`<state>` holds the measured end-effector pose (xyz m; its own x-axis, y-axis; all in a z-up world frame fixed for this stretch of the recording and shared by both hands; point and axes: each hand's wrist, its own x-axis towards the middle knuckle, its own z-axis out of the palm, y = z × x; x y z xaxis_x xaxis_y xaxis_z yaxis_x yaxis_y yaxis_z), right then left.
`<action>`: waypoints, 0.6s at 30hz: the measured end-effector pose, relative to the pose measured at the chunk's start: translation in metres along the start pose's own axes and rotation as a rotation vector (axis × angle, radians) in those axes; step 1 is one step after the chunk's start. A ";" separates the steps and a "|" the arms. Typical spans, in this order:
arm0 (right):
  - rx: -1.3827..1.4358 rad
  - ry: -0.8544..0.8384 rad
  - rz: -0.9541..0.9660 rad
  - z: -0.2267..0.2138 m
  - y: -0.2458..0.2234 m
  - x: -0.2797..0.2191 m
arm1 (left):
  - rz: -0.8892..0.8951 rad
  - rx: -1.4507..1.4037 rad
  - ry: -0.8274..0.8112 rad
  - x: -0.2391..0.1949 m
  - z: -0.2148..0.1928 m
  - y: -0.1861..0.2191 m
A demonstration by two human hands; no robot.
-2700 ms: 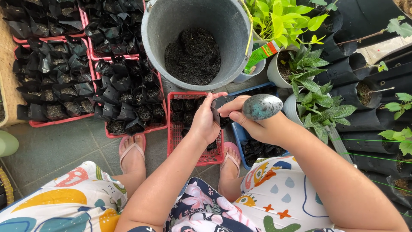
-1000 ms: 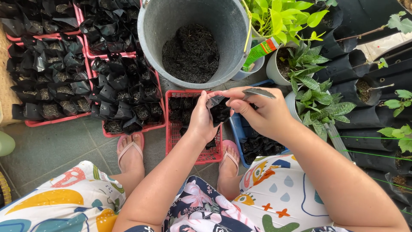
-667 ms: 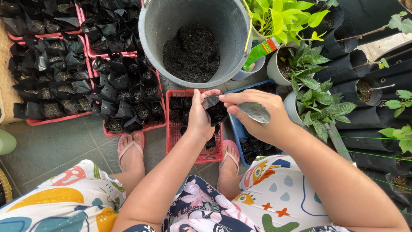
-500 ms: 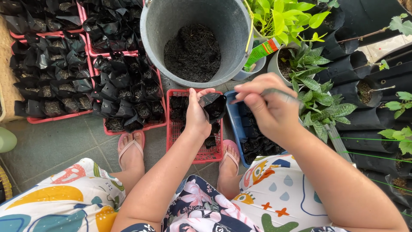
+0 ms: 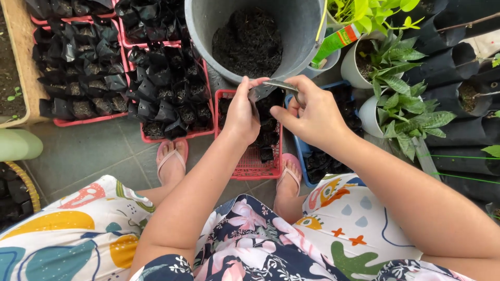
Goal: The person scoops soil from a bucket using a spoon and fills small black plastic seedling pots held in their left hand. They then place the filled pots into a red plastic basket. The person repeats this process for multiple pots.
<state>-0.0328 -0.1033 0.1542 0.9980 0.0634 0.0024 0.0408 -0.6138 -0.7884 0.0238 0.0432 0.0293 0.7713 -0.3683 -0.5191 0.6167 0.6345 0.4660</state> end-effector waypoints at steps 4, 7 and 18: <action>0.010 0.010 0.068 0.006 0.000 -0.003 | 0.002 0.024 -0.010 -0.020 0.011 0.001; 0.038 0.037 0.143 0.011 0.007 -0.007 | -0.045 0.093 -0.005 -0.024 0.004 -0.002; -0.039 -0.124 0.358 0.026 0.040 -0.024 | -0.245 0.342 -0.047 -0.025 -0.056 -0.018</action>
<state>-0.0560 -0.1094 0.1067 0.9361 -0.0670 -0.3452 -0.3050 -0.6435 -0.7021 -0.0151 0.0788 -0.0061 0.5967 -0.5162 -0.6144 0.7935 0.2649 0.5480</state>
